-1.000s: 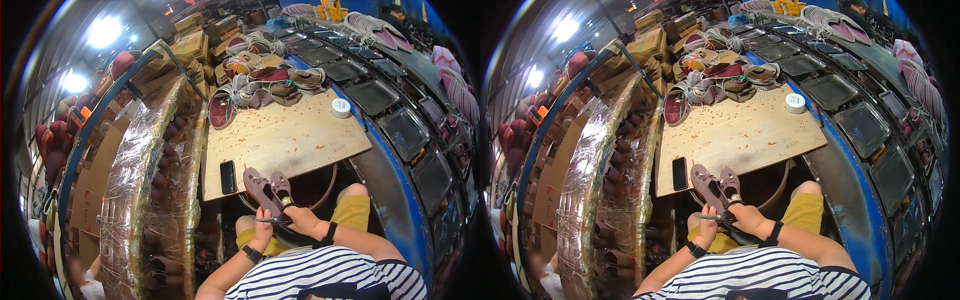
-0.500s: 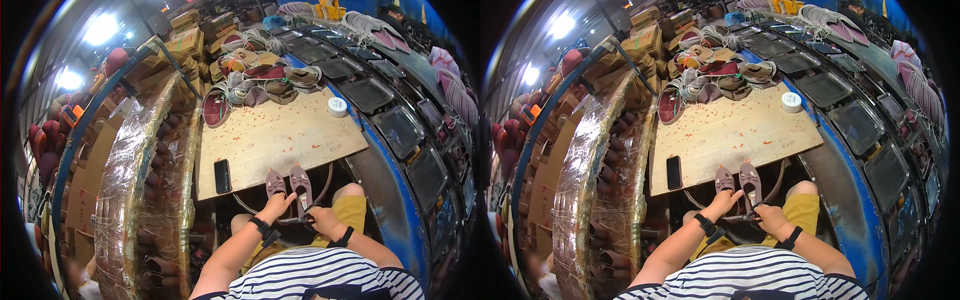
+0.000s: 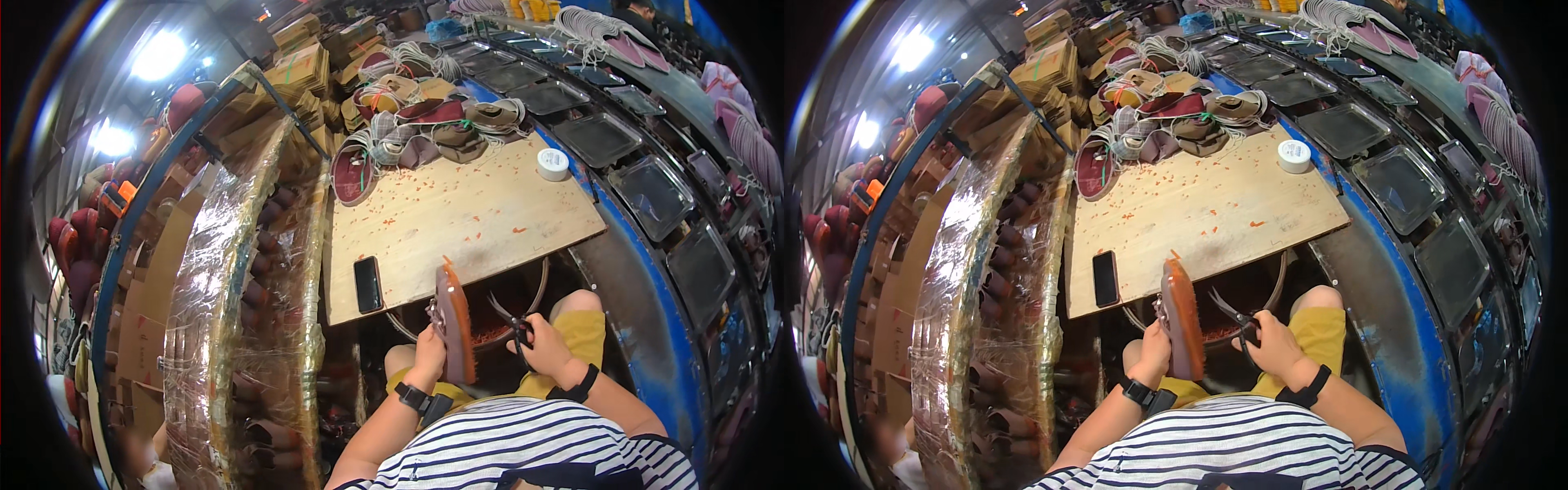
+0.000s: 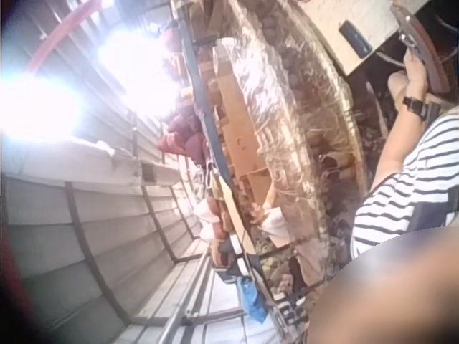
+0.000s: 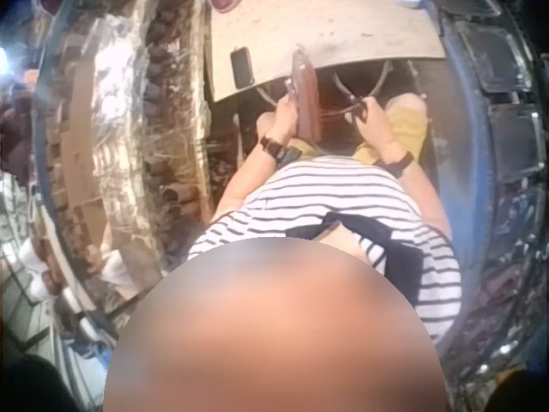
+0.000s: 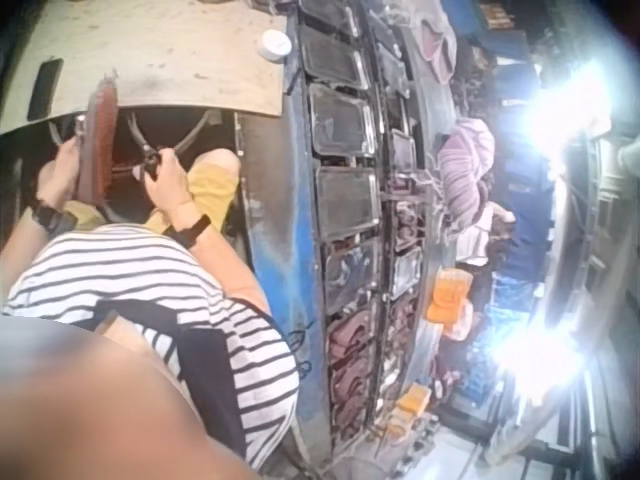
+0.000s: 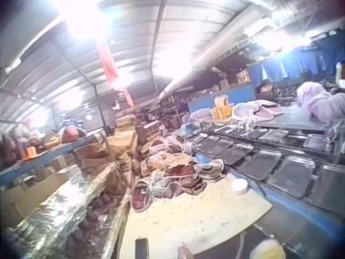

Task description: Trim excess material from the soles of shoes using shears.

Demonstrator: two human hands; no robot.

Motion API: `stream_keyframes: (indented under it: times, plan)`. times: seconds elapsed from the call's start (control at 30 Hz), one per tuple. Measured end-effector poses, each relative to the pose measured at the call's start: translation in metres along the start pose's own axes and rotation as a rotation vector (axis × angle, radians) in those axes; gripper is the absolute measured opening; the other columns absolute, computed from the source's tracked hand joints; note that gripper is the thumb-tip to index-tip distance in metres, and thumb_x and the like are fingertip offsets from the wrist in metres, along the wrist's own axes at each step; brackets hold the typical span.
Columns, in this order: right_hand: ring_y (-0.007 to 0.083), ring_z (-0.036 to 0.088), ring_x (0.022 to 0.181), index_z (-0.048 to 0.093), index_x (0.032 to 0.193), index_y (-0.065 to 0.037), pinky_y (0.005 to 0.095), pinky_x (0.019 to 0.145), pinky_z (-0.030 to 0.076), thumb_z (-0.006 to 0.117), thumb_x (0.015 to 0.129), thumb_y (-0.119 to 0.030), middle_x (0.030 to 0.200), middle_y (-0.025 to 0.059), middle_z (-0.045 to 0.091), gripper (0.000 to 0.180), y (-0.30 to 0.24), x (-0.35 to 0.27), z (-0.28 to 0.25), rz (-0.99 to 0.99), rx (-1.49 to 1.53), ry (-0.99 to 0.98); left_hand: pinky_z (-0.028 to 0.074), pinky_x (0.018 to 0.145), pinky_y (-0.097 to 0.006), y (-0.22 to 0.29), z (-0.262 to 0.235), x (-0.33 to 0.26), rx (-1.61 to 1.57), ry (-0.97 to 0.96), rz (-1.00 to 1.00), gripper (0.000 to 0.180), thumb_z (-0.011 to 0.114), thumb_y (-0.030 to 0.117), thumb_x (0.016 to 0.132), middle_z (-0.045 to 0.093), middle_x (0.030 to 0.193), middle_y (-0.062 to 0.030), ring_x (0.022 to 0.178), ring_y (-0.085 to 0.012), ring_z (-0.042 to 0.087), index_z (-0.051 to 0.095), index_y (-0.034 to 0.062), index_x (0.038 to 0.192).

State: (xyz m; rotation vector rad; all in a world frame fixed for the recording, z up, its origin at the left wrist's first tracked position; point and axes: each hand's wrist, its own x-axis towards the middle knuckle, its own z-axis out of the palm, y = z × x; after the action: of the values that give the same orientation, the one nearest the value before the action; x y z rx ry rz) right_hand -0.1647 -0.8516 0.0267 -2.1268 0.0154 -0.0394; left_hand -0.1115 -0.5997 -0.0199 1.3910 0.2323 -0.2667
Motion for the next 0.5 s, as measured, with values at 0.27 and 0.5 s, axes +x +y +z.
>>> stream_keyframes:
  times: [0.27, 0.5]
  plan:
    - [0.0347, 0.064, 0.073, 0.056, 0.100, 0.000, 0.0418, 0.066, 0.050, 0.075, 0.080, -0.045, 0.075, 0.0140, 0.063, 0.052, -0.047, 0.018, 0.024, -0.144, -0.141, -0.231, 0.047, 0.084, -0.027, 0.005, -0.031, -0.038, 0.123, -0.033, 0.070, 0.027, 0.044, 0.015, 0.103, 0.065, 0.107, -0.0038, 0.096, -0.0122, 0.059, 0.061, 0.0012, 0.118]
    - [0.0383, 0.065, 0.073, 0.057, 0.091, -0.003, 0.0459, 0.065, 0.051, 0.071, 0.080, -0.052, 0.075, 0.0169, 0.066, 0.053, -0.051, 0.017, 0.021, -0.209, -0.259, -0.273, 0.049, 0.080, -0.028, -0.005, -0.050, -0.041, 0.092, -0.087, 0.025, 0.025, 0.044, 0.014, 0.102, 0.066, 0.105, -0.0047, 0.093, -0.0131, 0.061, 0.060, 0.0016, 0.117]
